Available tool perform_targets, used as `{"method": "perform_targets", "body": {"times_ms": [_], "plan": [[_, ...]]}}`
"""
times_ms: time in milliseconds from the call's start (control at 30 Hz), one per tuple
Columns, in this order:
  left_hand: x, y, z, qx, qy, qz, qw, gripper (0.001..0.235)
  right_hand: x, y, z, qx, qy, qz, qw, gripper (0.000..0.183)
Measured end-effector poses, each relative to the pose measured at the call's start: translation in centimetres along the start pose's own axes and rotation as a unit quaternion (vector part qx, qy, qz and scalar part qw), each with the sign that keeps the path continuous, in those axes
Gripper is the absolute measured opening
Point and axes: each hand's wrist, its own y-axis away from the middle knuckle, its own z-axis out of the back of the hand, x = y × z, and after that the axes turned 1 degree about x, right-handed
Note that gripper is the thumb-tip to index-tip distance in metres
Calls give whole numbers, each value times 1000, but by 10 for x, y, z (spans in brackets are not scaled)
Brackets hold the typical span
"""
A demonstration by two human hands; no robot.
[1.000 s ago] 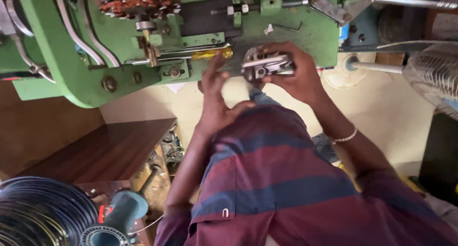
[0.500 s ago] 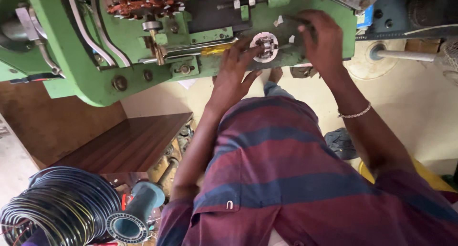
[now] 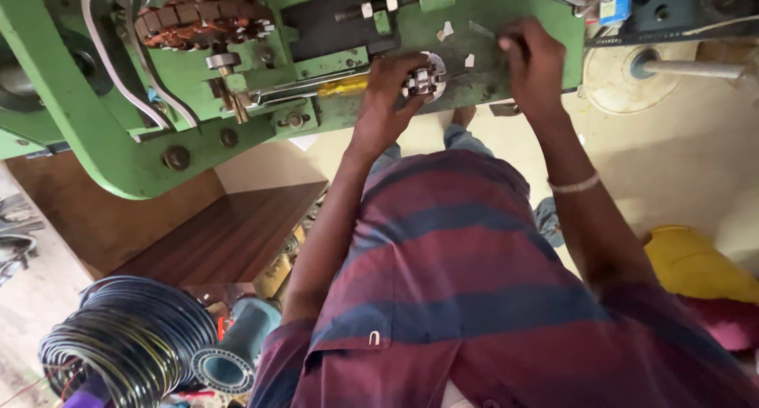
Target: The person assembles small electrical components on a green machine, using an Allen key to tighten screws and a screwdriver to adjust parts. They repeatedly insert and secure components, occasionally repositioning them on the machine's surface.
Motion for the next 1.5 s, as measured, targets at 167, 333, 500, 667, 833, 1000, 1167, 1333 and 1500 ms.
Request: {"method": "perform_targets", "body": {"times_ms": [167, 333, 500, 667, 833, 1000, 1167, 1333, 1500], "plan": [[0, 0, 3, 18, 0, 7, 1000, 58, 34, 50, 7, 43, -248, -195, 948, 14], [-1, 2, 11, 69, -4, 60, 996, 63, 41, 54, -5, 47, -154, -114, 980, 17], [-4, -8, 26, 122, 23, 26, 992, 64, 48, 44, -13, 48, -108, -62, 991, 18], [-7, -16, 34, 150, 31, 24, 988, 65, 50, 40, -11, 34, -114, -67, 991, 19], [-4, -13, 29, 137, 33, 7, 990, 60, 42, 43, -11, 56, -115, -79, 989, 21], [-1, -14, 28, 128, 15, -5, 992, 57, 28, 33, -8, 144, -161, -133, 967, 16], [7, -16, 29, 147, -3, -25, 989, 58, 18, 19, 5, 320, -317, -229, 863, 28], [13, -14, 27, 132, -5, -44, 990, 60, 27, -4, 17, 451, -169, -248, 840, 34], [14, -17, 28, 128, -12, -84, 988, 58, 40, -15, 18, 499, -137, -215, 828, 35]]}}
